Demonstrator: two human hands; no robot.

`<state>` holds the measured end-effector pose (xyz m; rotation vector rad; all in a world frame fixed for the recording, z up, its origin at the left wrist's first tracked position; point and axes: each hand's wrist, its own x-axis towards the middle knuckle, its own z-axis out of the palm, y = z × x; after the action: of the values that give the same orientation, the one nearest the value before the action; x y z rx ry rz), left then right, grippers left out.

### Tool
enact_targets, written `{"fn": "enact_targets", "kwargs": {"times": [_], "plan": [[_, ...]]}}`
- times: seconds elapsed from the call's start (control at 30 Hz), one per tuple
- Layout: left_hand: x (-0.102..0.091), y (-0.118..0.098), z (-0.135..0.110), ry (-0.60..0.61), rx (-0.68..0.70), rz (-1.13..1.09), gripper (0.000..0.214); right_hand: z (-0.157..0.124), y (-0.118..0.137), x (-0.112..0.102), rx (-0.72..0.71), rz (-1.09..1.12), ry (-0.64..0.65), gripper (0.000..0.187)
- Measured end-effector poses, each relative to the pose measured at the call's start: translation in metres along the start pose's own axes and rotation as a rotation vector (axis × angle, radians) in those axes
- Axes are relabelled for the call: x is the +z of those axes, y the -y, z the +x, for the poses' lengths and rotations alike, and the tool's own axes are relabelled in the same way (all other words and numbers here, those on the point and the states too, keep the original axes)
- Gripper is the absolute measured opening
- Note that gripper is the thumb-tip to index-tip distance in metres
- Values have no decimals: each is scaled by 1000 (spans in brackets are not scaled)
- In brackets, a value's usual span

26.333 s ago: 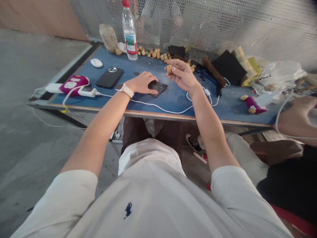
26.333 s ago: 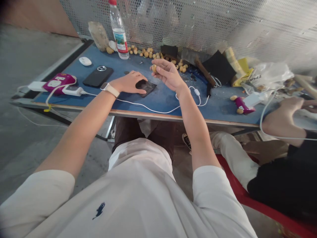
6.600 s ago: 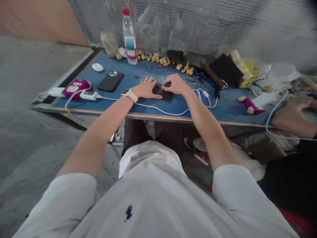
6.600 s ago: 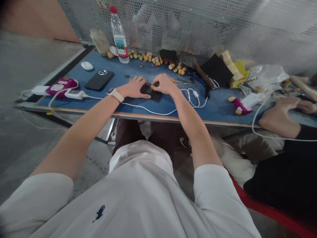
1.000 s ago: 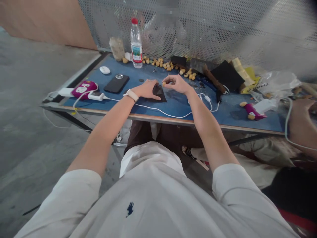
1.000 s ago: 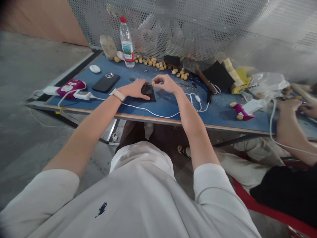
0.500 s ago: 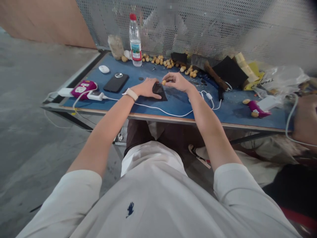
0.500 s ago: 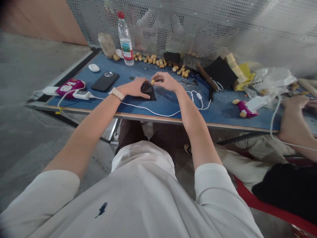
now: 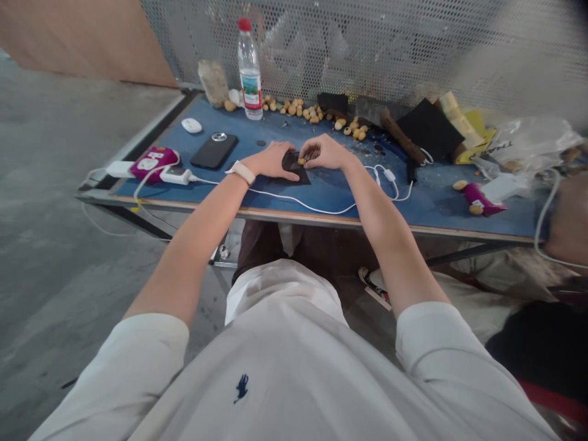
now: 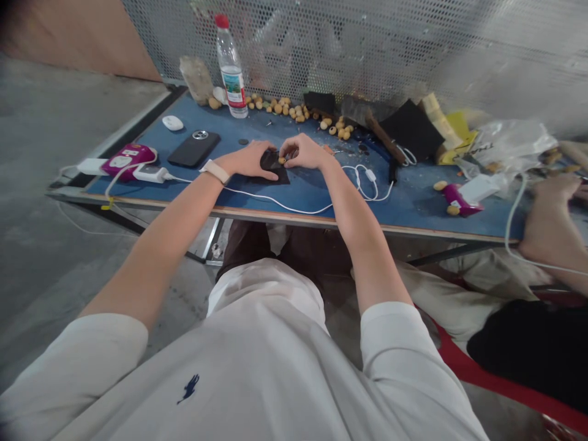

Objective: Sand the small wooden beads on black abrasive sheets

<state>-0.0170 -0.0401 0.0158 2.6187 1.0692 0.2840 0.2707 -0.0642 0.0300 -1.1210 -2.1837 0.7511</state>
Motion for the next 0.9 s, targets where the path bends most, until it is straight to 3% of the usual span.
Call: {"fn": "enact_targets", "kwargs": {"times": [0.17, 0.4, 0.6, 0.8, 0.9], "plan": [[0, 0, 1, 6, -12, 0, 140, -3, 2, -4, -24, -63, 44, 31], [0, 1, 0, 16, -25, -9, 141, 9, -6, 4, -47, -130, -1, 33], [2, 2, -2, 17, -4, -29, 124, 14, -4, 1, -58, -227, 104, 25], [1, 0, 0, 34, -34, 20, 126, 23, 3, 4, -49, -434, 70, 30], [1, 1, 1, 26, -34, 12, 123, 18, 8, 0, -32, -451, 139, 35]]}}
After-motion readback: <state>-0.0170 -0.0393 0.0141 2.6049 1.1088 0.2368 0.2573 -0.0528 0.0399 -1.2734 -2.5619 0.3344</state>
